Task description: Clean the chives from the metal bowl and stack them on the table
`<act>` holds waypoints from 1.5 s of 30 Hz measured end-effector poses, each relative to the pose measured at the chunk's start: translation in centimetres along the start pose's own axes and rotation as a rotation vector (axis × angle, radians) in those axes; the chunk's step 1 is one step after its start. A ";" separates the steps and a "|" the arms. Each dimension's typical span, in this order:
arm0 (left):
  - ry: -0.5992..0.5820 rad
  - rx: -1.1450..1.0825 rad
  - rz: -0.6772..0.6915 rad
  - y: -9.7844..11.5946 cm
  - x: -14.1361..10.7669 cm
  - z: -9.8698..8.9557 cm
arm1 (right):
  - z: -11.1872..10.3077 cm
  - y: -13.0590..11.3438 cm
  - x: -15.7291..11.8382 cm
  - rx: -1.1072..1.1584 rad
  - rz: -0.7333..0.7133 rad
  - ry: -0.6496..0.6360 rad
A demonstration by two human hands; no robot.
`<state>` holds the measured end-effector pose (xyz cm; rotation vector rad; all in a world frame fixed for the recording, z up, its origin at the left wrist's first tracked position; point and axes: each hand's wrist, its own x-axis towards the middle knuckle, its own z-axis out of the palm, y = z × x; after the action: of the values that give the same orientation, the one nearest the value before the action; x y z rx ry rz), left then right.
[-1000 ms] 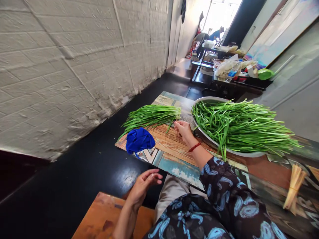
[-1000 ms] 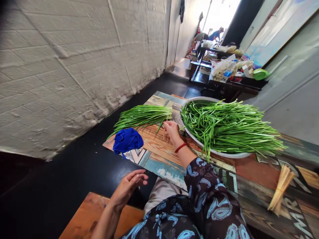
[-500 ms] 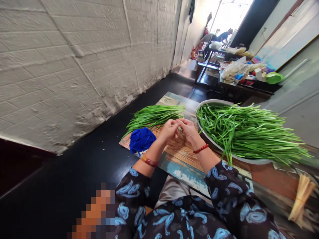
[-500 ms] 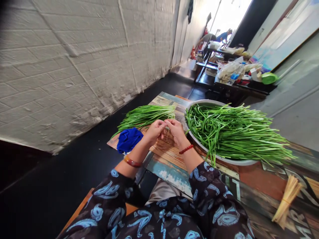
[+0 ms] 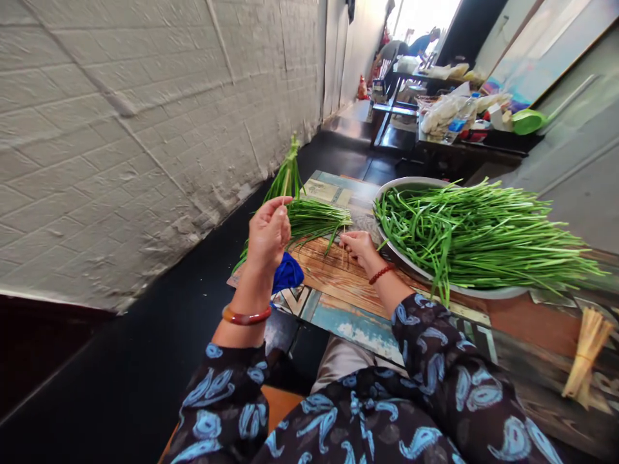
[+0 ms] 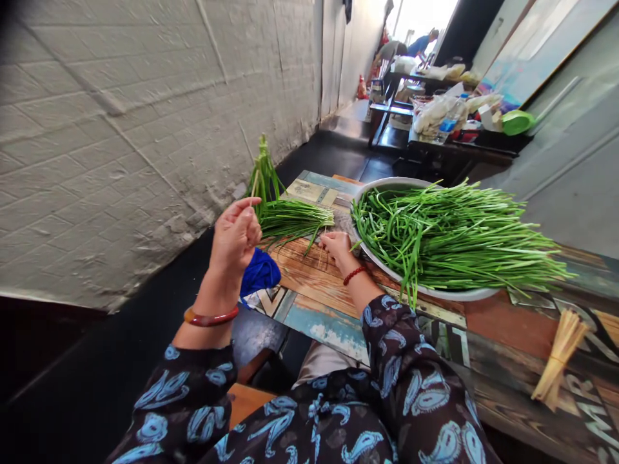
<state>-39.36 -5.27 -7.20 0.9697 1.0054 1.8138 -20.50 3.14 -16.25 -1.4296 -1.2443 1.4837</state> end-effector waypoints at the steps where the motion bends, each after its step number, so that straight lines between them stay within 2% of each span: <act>1: 0.021 0.006 0.023 0.6 0.0 -0.6 | 0.2 -0.4 -0.1 0.017 -0.007 -0.010; 5: 0.087 0.011 0.070 2.1 -0.2 -2.4 | 0.8 -3.0 -1.0 0.091 -0.122 -0.066; 10: 0.128 -0.009 0.046 2.0 -0.5 -2.8 | 1.6 -6.9 -2.0 0.097 -0.259 -0.154; 18: 0.139 -0.070 0.075 1.7 -0.2 -1.9 | 3.3 -12.4 -3.1 -0.005 -0.380 -0.246; 21: 0.130 -0.095 0.101 1.8 -0.1 -0.9 | 4.5 -13.6 -3.7 -0.040 -0.392 -0.272; 25: 0.120 -0.072 0.054 1.2 0.2 0.7 | 6.1 -14.9 -4.5 -0.040 -0.407 -0.322; 30: 0.192 -0.056 0.056 0.7 0.9 0.8 | 6.5 -16.8 -5.2 0.012 -0.453 -0.326; 34: 0.217 -0.069 0.097 1.8 0.8 0.6 | 6.7 -17.4 -5.4 0.023 -0.469 -0.306; 38: 0.247 -0.068 0.166 3.6 0.6 0.2 | 8.1 -18.0 -5.5 0.012 -0.463 -0.289; 42: 0.268 -0.055 0.250 5.9 0.8 -2.0 | 10.5 -20.1 -5.3 0.028 -0.462 -0.301; 45: 0.292 -0.016 0.314 7.5 1.1 -3.8 | 11.9 -21.5 -4.7 0.066 -0.545 -0.351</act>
<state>-45.27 -7.82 -1.73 0.9092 1.0550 2.2711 -34.24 2.74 4.62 -0.7118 -1.6189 1.3988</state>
